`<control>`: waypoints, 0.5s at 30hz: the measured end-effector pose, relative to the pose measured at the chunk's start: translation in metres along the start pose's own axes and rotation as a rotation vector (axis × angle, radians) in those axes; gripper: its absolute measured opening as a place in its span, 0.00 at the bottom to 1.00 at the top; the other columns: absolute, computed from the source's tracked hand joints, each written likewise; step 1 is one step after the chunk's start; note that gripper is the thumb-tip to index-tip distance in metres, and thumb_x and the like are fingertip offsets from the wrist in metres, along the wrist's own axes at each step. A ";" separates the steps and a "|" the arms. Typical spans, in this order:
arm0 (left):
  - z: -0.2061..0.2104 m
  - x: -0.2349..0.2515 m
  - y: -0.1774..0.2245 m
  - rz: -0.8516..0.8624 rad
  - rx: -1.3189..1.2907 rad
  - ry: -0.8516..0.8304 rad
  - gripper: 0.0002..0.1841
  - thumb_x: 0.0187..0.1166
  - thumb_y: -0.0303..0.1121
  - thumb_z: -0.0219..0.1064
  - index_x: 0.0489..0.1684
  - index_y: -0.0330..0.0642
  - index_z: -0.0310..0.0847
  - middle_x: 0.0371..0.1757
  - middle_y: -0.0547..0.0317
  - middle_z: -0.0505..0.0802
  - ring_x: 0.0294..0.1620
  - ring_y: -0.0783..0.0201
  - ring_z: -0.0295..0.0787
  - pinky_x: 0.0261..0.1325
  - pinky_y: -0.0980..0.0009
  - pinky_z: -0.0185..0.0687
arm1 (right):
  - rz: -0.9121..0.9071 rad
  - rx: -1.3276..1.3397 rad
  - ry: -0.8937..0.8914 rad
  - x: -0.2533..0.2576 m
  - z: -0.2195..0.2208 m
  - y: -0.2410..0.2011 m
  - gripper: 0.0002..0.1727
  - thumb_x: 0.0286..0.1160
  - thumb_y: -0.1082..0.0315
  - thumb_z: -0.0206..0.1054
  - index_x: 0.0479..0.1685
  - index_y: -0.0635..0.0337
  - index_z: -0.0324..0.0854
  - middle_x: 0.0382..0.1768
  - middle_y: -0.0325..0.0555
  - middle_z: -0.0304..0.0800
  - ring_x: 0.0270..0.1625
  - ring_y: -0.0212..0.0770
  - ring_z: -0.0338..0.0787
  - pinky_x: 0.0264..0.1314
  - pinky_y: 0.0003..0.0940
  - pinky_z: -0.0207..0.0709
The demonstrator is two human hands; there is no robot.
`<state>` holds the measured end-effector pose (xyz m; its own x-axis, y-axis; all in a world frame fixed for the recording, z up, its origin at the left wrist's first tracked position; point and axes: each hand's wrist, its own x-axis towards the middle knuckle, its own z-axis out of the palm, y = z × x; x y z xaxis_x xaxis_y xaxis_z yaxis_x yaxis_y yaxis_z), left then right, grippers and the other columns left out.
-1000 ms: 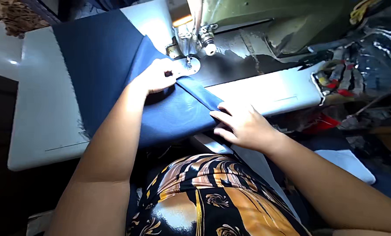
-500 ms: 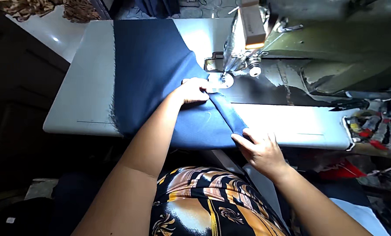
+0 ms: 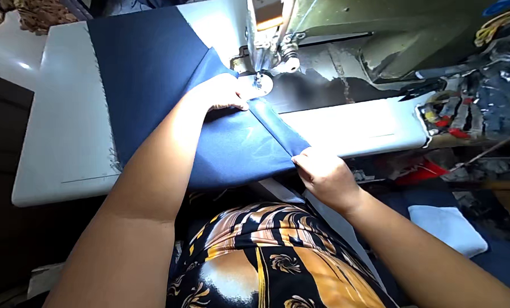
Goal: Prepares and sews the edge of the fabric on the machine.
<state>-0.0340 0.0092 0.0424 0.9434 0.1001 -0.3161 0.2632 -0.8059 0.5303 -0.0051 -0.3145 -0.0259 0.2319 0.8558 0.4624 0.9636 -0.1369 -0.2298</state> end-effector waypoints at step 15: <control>-0.003 -0.003 -0.008 0.116 0.029 -0.024 0.09 0.78 0.28 0.72 0.50 0.50 0.95 0.48 0.60 0.94 0.48 0.67 0.86 0.59 0.61 0.77 | 0.043 0.104 -0.083 0.002 -0.004 0.005 0.10 0.69 0.71 0.61 0.34 0.65 0.88 0.28 0.50 0.83 0.32 0.49 0.87 0.31 0.42 0.80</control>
<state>-0.0383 0.0170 0.0411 0.9619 -0.0088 -0.2731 0.1462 -0.8279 0.5415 0.0009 -0.3156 -0.0223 0.2568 0.8893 0.3785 0.9328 -0.1256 -0.3378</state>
